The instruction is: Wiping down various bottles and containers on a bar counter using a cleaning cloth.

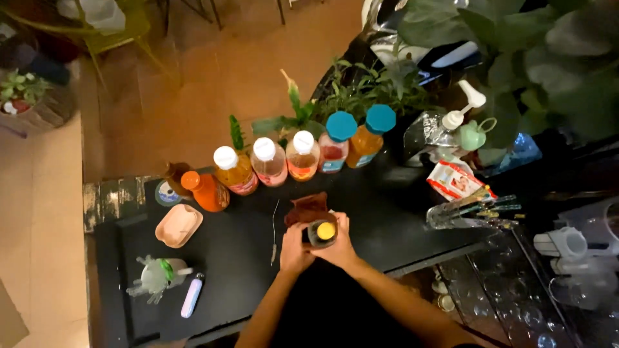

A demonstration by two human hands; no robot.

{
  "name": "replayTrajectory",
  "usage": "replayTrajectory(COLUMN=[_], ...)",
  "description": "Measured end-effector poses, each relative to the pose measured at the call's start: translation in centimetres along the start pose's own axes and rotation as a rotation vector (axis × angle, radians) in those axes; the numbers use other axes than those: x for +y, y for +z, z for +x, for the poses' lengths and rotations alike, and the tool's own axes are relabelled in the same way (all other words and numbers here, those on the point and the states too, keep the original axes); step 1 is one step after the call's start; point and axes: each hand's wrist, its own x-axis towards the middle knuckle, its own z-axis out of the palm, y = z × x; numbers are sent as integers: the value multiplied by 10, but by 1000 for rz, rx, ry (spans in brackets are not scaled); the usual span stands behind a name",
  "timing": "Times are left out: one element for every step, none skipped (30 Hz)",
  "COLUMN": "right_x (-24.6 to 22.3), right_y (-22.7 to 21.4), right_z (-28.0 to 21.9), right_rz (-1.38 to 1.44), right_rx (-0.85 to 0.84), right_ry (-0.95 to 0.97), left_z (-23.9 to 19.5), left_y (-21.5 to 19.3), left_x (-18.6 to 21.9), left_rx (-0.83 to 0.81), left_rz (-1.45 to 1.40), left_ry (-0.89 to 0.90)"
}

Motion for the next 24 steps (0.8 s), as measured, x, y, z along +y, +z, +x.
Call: replayTrajectory(right_x=[11, 21, 31, 30, 31, 31, 23, 14, 2, -9, -19, -29, -36, -43, -50, -53, -56, -59, -51, -43, -35, -31, -27, -24], right_y=[0, 1, 2, 1, 1, 0, -4, -9, -13, -19, -25, -32, -34, -36, -38, -36, -34, -31, -26, -21, -16, -13, -10, -6], right_z=[-5, -10, -16, -21, -21, -20, -9, 2, 2, 7, 15, 24, 28, 33, 36, 39, 39, 40, 33, 26, 20, 17, 15, 13], right_rz=[5, -97, -198, -192, -103, -14, -13, 22, 59, 63, 59, 55, 56, -20, -94, -91, -95, -98, -97, -54, -11, -10, 216, 442], right_rx=[-11, -55, -105, -121, -104, -87, -87, -90, -100, -108, -117, -126, -128, -135, -143, -148, -126, -104, -108, -47, 12, 6, -21, -48], right_ry=[10, 68, 122, 129, 105, 81, 74, 44, 31, 42, 25, 8, 7, -23, -52, -52, -54, -56, -52, -85, -118, -117, -37, 45], left_z=[3, 7, 10, 4, 4, 5, 8, 11, 1, -2, -1, 0, 1, 2, 1, 4, 5, 7, 7, 8, 9, 6, 6, 4], left_y=[-8, -16, -25, -26, -27, -29, -24, -19, -15, -13, -10, -8, -7, -6, -6, -8, -12, -15, -16, -16, -16, -15, -14, -13], left_x=[9, 18, 26, 27, 26, 26, 21, 17, 15, 13, 9, 7, 6, 6, 6, 10, 13, 16, 18, 19, 21, 19, 17, 15], left_rx=[-4, 27, 61, 61, 13, -35, -29, -16, -14, -19, -31, -44, -42, -58, -75, -73, -75, -76, -78, -17, 47, 48, 21, -6], left_rz=[2, -41, -82, -79, -93, -107, -104, -100, -97, -96, -52, -7, -7, 29, 67, 68, 52, 36, 36, 19, 1, 1, -11, -24], left_ry=[-15, 58, 128, 110, 101, 91, 95, 62, 12, 0, 11, 21, 19, 19, 16, 11, 14, 17, 12, 72, 132, 126, 93, 60])
